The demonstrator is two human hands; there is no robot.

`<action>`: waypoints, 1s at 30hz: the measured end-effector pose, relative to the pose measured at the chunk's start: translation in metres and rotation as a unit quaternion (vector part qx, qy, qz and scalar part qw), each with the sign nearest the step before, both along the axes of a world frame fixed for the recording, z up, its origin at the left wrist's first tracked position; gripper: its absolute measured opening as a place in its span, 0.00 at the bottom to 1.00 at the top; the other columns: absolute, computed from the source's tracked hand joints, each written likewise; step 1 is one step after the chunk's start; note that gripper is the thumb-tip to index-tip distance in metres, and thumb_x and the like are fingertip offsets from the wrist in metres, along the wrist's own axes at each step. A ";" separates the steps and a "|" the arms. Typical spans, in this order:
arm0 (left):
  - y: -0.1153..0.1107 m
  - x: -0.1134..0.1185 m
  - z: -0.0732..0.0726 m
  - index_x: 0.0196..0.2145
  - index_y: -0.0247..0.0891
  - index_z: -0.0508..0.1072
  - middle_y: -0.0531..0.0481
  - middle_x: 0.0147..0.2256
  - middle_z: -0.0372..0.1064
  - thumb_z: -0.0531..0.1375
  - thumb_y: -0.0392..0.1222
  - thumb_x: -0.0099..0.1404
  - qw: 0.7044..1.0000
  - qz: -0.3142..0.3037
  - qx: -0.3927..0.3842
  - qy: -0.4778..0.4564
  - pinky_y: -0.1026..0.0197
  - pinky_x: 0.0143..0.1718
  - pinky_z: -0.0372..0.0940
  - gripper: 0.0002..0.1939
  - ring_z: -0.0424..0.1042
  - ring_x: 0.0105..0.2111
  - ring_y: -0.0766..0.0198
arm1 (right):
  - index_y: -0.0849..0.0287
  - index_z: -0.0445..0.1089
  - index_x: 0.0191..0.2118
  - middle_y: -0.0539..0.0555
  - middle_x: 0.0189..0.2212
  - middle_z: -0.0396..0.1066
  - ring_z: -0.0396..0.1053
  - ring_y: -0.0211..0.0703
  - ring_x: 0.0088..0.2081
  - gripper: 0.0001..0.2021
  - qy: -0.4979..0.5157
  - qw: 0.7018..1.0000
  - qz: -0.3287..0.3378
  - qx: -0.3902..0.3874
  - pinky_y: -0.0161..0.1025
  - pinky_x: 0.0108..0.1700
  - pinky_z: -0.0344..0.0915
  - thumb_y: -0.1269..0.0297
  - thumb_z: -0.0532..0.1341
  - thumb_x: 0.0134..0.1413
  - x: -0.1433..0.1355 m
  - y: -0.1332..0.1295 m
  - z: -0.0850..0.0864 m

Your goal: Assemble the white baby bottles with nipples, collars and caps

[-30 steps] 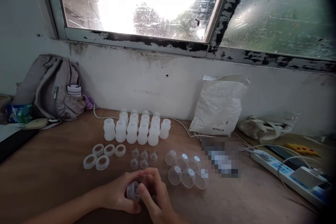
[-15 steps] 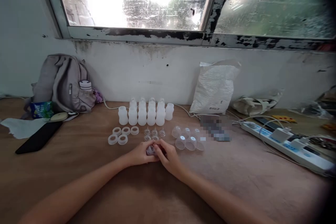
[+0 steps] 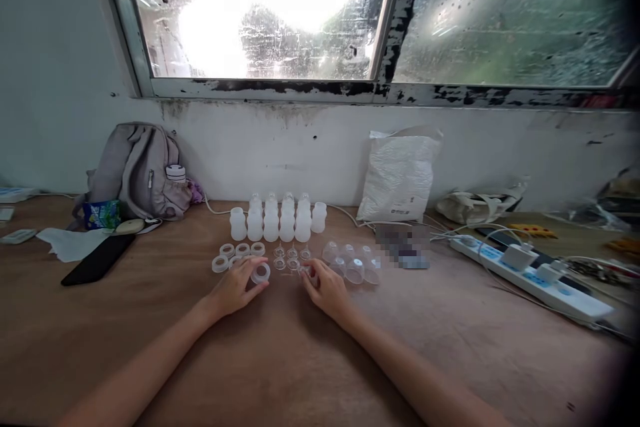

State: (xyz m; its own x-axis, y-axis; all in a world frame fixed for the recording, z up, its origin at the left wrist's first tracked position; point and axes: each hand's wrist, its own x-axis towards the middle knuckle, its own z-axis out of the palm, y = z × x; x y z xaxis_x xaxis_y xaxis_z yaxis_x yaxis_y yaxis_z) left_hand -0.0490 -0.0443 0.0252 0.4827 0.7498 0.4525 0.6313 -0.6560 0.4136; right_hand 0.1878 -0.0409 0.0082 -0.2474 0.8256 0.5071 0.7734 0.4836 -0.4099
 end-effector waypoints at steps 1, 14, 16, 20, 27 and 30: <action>0.004 -0.002 -0.002 0.51 0.38 0.57 0.43 0.51 0.58 0.49 0.45 0.63 0.999 0.019 0.020 0.020 0.51 0.54 0.50 0.19 0.53 0.54 0.55 | 0.59 0.63 0.41 0.53 0.32 0.65 0.65 0.38 0.30 0.11 -0.018 1.000 -0.013 -0.003 0.32 0.31 0.58 0.62 0.49 0.56 -0.001 0.001 -0.001; 0.028 -0.019 -0.035 0.56 0.42 0.52 0.44 0.59 0.46 0.44 0.54 0.63 0.972 0.165 0.056 0.157 0.43 0.55 0.43 0.26 0.41 0.59 0.50 | 0.56 0.61 0.46 0.57 0.40 0.61 0.66 0.40 0.35 0.14 -0.166 0.980 -0.086 -0.063 0.31 0.29 0.57 0.70 0.47 0.56 -0.007 0.013 -0.009; 0.029 -0.021 -0.032 0.55 0.41 0.53 0.44 0.57 0.50 0.45 0.53 0.63 0.974 0.162 0.074 0.140 0.46 0.55 0.46 0.25 0.44 0.59 0.53 | 0.54 0.60 0.47 0.56 0.40 0.60 0.66 0.40 0.36 0.15 -0.176 0.978 -0.084 -0.070 0.31 0.28 0.57 0.71 0.47 0.56 -0.006 0.015 -0.009; 0.032 -0.022 -0.030 0.53 0.39 0.56 0.44 0.55 0.55 0.46 0.52 0.63 0.971 0.184 0.098 0.117 0.49 0.55 0.48 0.24 0.48 0.57 0.54 | 0.55 0.58 0.48 0.57 0.40 0.61 0.66 0.41 0.36 0.15 -0.194 0.975 -0.087 -0.069 0.31 0.28 0.57 0.72 0.46 0.56 -0.006 0.017 -0.011; 0.034 -0.015 -0.038 0.53 0.39 0.57 0.44 0.54 0.56 0.46 0.52 0.63 0.968 0.208 0.049 0.131 0.44 0.54 0.46 0.23 0.49 0.56 0.52 | 0.57 0.55 0.48 0.56 0.39 0.62 0.67 0.42 0.36 0.16 -0.218 0.969 -0.100 -0.063 0.32 0.27 0.57 0.75 0.47 0.54 -0.007 0.019 -0.014; 0.035 -0.013 -0.040 0.54 0.39 0.55 0.43 0.56 0.52 0.45 0.52 0.64 0.967 0.217 0.035 0.130 0.43 0.54 0.47 0.24 0.49 0.56 0.51 | 0.57 0.55 0.47 0.56 0.39 0.61 0.67 0.42 0.35 0.16 -0.216 0.969 -0.101 -0.065 0.32 0.26 0.56 0.76 0.47 0.52 -0.006 0.020 -0.014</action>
